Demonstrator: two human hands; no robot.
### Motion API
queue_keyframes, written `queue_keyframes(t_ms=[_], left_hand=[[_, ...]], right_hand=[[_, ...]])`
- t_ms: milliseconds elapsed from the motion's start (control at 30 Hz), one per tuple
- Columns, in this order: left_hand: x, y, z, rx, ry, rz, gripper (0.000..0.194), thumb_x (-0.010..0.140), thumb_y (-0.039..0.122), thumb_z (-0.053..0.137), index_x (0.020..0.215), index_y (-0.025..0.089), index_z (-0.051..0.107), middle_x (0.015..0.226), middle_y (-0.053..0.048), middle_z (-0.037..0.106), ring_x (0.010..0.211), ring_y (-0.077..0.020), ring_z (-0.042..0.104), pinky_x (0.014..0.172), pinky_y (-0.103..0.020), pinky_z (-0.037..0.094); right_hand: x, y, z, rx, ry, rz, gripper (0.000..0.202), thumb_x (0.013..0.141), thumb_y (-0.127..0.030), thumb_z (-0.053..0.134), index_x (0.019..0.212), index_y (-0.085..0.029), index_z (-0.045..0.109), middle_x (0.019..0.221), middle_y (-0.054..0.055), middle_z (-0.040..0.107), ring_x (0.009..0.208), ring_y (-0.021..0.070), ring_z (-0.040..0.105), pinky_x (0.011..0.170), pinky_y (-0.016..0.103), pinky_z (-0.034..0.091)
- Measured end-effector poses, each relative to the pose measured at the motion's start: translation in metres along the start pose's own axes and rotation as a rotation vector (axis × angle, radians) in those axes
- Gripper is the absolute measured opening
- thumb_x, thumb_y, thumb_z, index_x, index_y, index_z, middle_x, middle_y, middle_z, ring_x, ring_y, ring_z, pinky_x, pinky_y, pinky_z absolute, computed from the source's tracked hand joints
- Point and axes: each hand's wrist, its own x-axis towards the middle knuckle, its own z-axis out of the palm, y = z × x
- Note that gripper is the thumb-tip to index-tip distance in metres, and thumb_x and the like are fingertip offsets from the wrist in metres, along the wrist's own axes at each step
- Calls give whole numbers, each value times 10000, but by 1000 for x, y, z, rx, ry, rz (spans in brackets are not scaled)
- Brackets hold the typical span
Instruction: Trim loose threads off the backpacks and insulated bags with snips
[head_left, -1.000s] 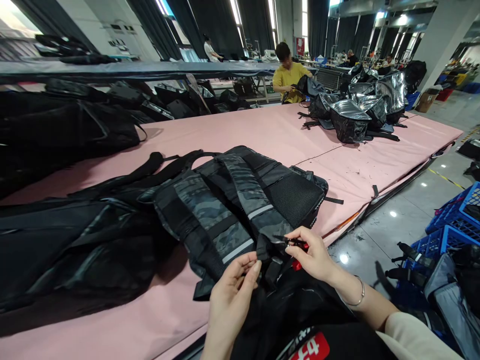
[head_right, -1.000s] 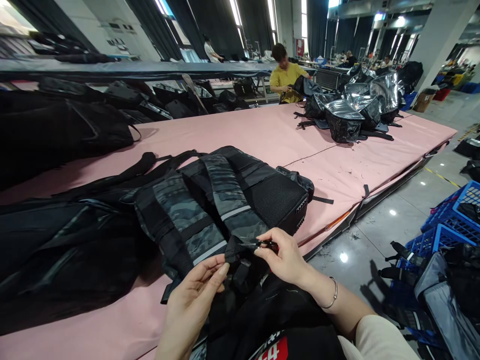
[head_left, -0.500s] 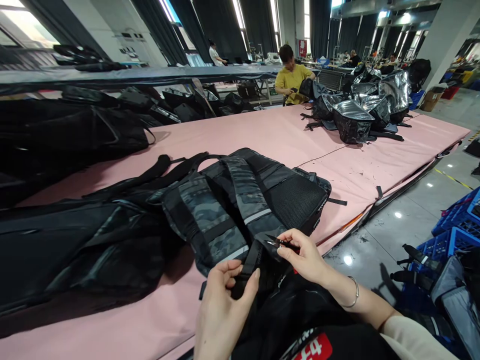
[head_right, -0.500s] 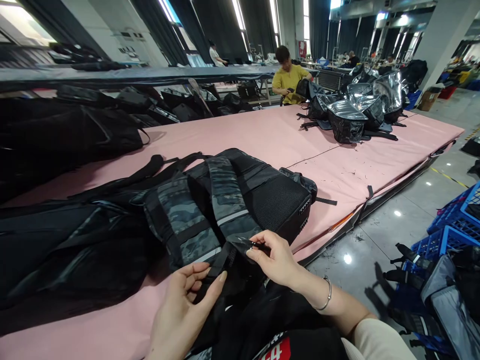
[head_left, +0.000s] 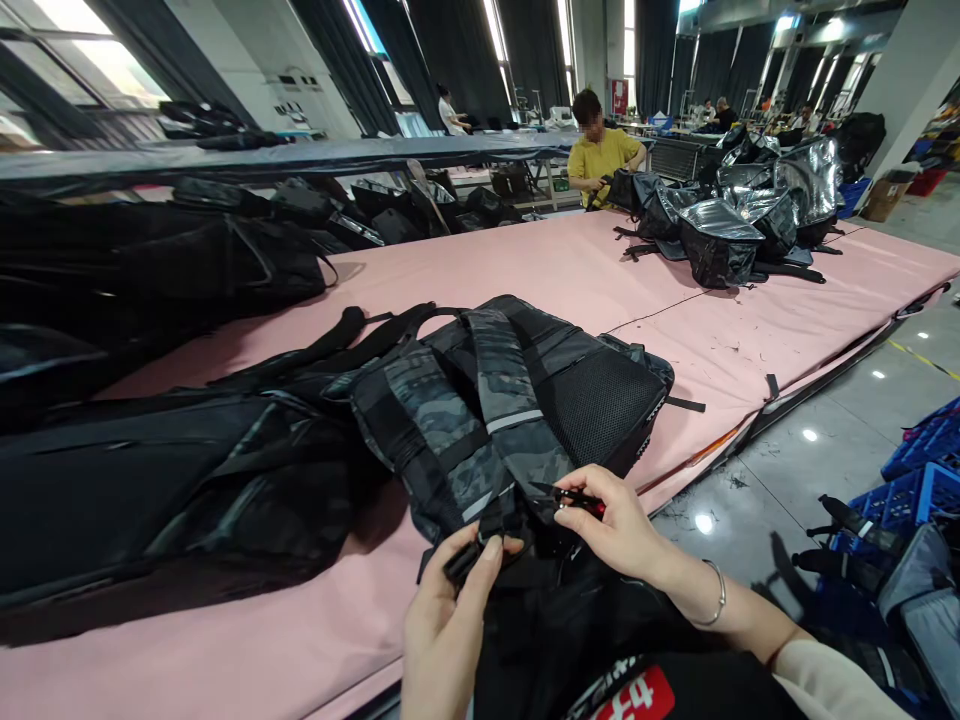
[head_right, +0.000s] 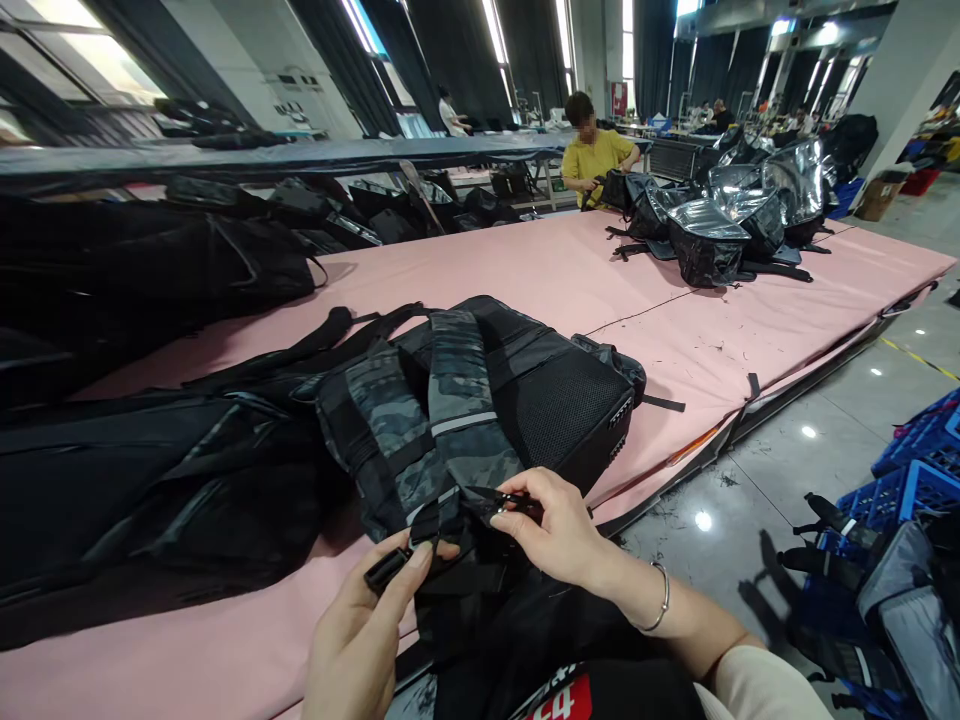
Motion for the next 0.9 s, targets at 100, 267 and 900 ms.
queue_keyframes(t_ms=[100,267,900], left_hand=[[2,3,-1,-150,-50,-77,494,560,520,758,887,161,662,820,-64,701,928,-259,628,880,-388,480],[4,-1,-1,-233,-19,-106,512,496,477,807,894,179,684,913,-61,707,986,-265,615,911,-395,469],[0,-14,-1,-38,-112,32,530,661,589,651,1038,217,667,1083,-73,664,1128,-275,541,1002,-415,405]], right_hand=[[-1,-2,4,-56,-9,-90,169,806,-231,613,972,-202,622,872,25,613,799,152,580,697,261,472],[4,-5,8,-109,-50,-229,169,831,-251,599,989,-194,614,890,44,610,799,157,580,692,263,481],[17,-21,2,-48,-182,4,179,813,-291,620,963,-201,581,841,-6,611,751,124,569,670,232,457]])
